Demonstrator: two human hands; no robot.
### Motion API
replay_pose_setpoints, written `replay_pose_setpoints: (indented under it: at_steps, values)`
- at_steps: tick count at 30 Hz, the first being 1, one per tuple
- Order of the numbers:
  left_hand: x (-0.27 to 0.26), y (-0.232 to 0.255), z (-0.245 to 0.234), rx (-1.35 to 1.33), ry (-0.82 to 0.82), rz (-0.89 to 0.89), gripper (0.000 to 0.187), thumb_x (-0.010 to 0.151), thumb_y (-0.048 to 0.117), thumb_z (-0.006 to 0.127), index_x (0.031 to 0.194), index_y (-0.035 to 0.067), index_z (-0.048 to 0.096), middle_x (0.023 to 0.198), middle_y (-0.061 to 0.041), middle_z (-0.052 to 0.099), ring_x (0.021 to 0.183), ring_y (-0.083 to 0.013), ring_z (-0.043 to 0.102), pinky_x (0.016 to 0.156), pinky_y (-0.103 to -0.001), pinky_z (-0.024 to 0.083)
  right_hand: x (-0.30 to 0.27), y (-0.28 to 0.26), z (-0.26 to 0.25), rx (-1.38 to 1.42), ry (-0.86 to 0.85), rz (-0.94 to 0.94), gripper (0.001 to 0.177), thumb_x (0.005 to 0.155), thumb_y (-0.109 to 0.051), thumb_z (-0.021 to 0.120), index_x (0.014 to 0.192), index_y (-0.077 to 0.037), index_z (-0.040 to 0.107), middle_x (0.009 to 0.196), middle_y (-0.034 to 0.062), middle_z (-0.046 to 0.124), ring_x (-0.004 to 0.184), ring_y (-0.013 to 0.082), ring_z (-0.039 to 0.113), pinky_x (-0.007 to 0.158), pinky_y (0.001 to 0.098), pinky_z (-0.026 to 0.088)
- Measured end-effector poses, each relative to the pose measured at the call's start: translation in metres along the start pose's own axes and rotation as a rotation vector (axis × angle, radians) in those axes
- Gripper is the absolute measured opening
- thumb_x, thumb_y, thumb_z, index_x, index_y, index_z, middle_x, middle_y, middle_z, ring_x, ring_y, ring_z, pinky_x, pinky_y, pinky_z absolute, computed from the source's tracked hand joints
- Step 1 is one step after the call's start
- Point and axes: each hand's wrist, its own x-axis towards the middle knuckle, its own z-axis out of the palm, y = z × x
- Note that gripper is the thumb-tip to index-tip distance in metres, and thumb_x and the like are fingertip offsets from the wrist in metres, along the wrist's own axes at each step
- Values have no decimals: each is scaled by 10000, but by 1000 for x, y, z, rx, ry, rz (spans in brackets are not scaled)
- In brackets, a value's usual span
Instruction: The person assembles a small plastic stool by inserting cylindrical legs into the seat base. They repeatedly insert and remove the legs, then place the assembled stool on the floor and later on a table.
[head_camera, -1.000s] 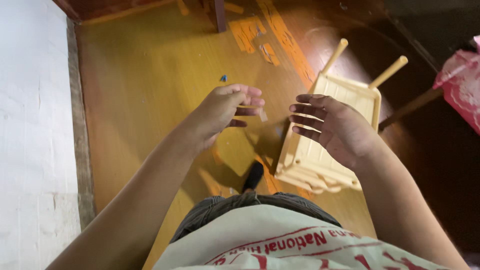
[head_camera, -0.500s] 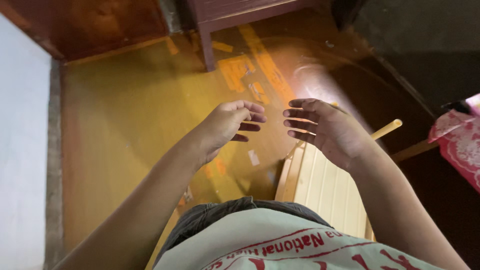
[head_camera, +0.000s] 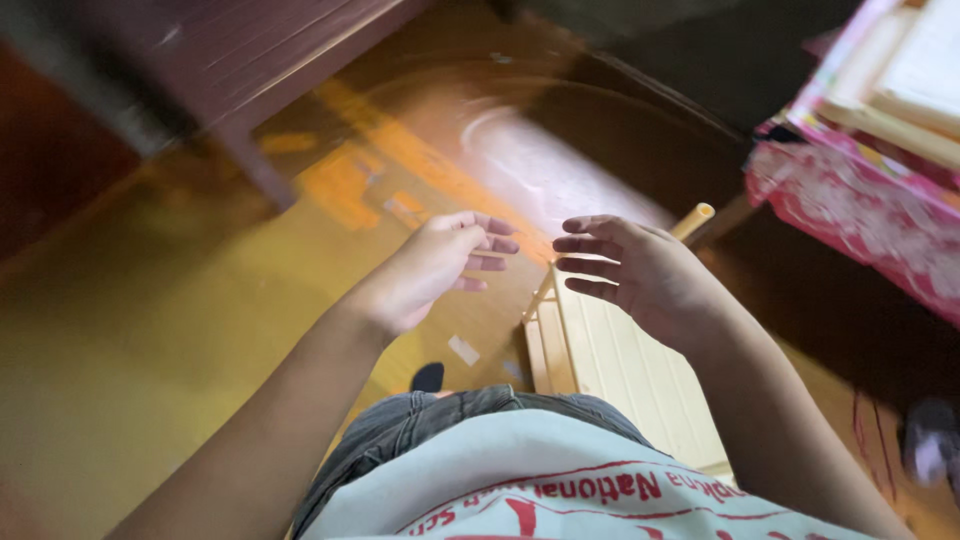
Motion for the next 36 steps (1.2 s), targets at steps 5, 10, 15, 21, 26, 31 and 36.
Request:
replay_pose_setpoints:
  at_steps: [5,10,15,21,26,31,36]
  values:
    - [50,29,-14,91,-177,-70,350,992,209,433,1236,58,634,1169,-66,736,1056,-179,686,860,-366,543,5,-11,-4,149,199,-72,327,996,-214,487,1205,-10,634,1182,131,694,1077,243,673,956,402,557]
    - [86,38,-27,191,-329,-125,341,970,172,450,1234,66,638,1162,-58,732,1054,-179,677,865,-371,534,7,0,0,188,372,-111,309,987,-210,522,1191,-12,642,1155,142,696,1059,243,685,947,396,561]
    - [117,33,-20,218,-402,-175,342,1005,224,420,1225,74,633,1164,-57,726,1059,-178,672,870,-371,534,15,7,-6,173,472,-75,319,970,-226,545,1191,-20,648,1152,133,703,1068,235,693,942,386,568]
    - [166,13,0,275,-417,-270,358,1009,223,411,1245,88,643,1169,-48,736,1034,-201,676,867,-378,532,42,10,-46,7,523,-37,327,972,-220,525,1173,-7,670,1113,133,716,1041,232,704,910,368,578]
    - [214,-23,22,217,-374,-340,365,1001,217,412,1286,116,617,1184,-45,712,1057,-197,667,850,-411,517,75,19,-83,-161,421,40,330,980,-235,538,1140,5,697,1101,126,728,986,220,708,850,353,583]
    - [252,-65,38,178,-351,-441,361,987,189,450,1318,117,576,1198,-62,673,1117,-193,668,841,-427,520,118,39,-103,-294,363,184,324,978,-244,547,1131,-9,710,1076,128,749,925,229,732,790,361,594]
    - [277,-107,48,224,-335,-520,364,1017,250,450,1286,84,631,1190,-29,677,1113,-170,666,770,-386,530,159,68,-122,-258,297,275,323,988,-264,551,1148,-20,691,1047,124,748,905,221,736,790,368,606]
